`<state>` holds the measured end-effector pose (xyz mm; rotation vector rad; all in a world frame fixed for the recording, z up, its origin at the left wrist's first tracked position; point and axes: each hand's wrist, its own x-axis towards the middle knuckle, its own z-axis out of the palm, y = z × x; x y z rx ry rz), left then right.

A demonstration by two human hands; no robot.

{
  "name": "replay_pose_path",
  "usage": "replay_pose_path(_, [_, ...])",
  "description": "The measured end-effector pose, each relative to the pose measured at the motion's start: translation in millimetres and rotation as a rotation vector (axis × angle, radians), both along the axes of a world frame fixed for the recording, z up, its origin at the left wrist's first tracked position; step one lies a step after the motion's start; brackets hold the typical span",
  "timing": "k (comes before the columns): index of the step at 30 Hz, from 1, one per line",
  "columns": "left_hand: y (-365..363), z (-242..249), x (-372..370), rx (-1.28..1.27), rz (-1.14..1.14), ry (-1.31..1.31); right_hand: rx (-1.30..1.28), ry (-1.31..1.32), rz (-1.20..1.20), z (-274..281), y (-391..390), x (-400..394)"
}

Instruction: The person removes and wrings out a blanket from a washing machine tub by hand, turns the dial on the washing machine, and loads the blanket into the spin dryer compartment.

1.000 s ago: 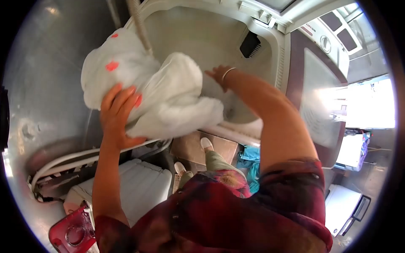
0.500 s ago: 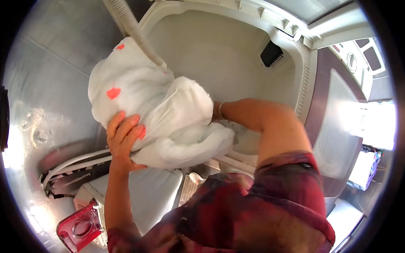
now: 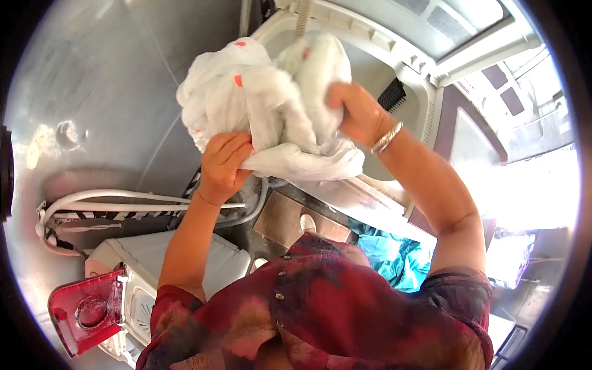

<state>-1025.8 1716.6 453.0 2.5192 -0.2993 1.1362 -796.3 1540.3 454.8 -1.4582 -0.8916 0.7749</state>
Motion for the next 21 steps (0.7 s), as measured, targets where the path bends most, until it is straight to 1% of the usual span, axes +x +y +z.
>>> replay_pose_path(1, [4.8, -1.7, -5.3, 0.000, 0.021, -0.006, 0.064, -0.170, 0.026, 31.0, 16.2, -8.2])
replay_pose_path(2, [7.9, -9.1, -10.2, 0.022, 0.039, -0.042, 0.116, -0.727, 0.135, 69.1, 33.4, -21.9])
replay_pose_path(3, [8.4, -16.4, -14.5, 0.020, 0.042, -0.053, 0.163, -1.280, 0.241, 94.5, 53.9, -35.3])
replay_pose_path(5, [5.2, -29.5, -22.4, -0.067, 0.110, -0.059, 0.420, -1.425, 0.263, 92.1, 124.5, -29.6])
replay_pose_path(7, [0.7, -30.0, -28.5, -0.102, 0.136, -0.008, 0.852, -1.287, 0.387, 102.0, 194.5, -50.1])
replay_pose_path(9, [0.2, -36.1, -26.7, -0.225, 0.207, 0.029, -0.409, -0.100, 0.175, 94.9, 241.6, -78.0])
replay_pose_path(10, [1.1, -32.3, -27.2, -0.242, 0.236, 0.032, -0.408, -0.108, 0.187, 93.1, 258.7, -83.0])
replay_pose_path(11, [4.5, -30.6, -27.8, -0.241, 0.251, 0.028, -0.488, -0.185, 0.169, 90.5, 273.5, -86.2])
replay_pose_path(12, [5.8, -29.8, -28.1, -0.269, 0.276, 0.092, -0.570, -0.252, 0.143, 85.3, 279.4, -87.1])
replay_pose_path(13, [4.7, -28.7, -28.8, -0.297, 0.294, 0.162, -0.573, -0.239, 0.145, 84.8, 275.7, -87.9])
replay_pose_path(15, [3.0, -27.4, -30.2, -0.304, 0.297, 0.204, -0.528, -0.008, 0.402, 103.3, 257.7, -85.9])
replay_pose_path(16, [3.0, -31.3, -29.3, -0.304, 0.286, 0.142, -0.432, -0.109, 0.459, 117.3, 232.4, -86.6])
replay_pose_path(18, [3.9, -36.6, -24.7, -0.296, 0.248, 0.042, -0.275, -0.537, 0.370, 126.5, 181.3, -73.3])
replay_pose_path(20, [3.9, -35.5, -24.1, -0.299, 0.241, 0.063, -0.312, -0.954, 0.370, 134.6, 113.9, -53.3])
replay_pose_path(21, [4.1, -36.2, -24.6, -0.309, 0.261, 0.083, -0.415, -0.791, 0.393, 121.2, 80.4, -32.4])
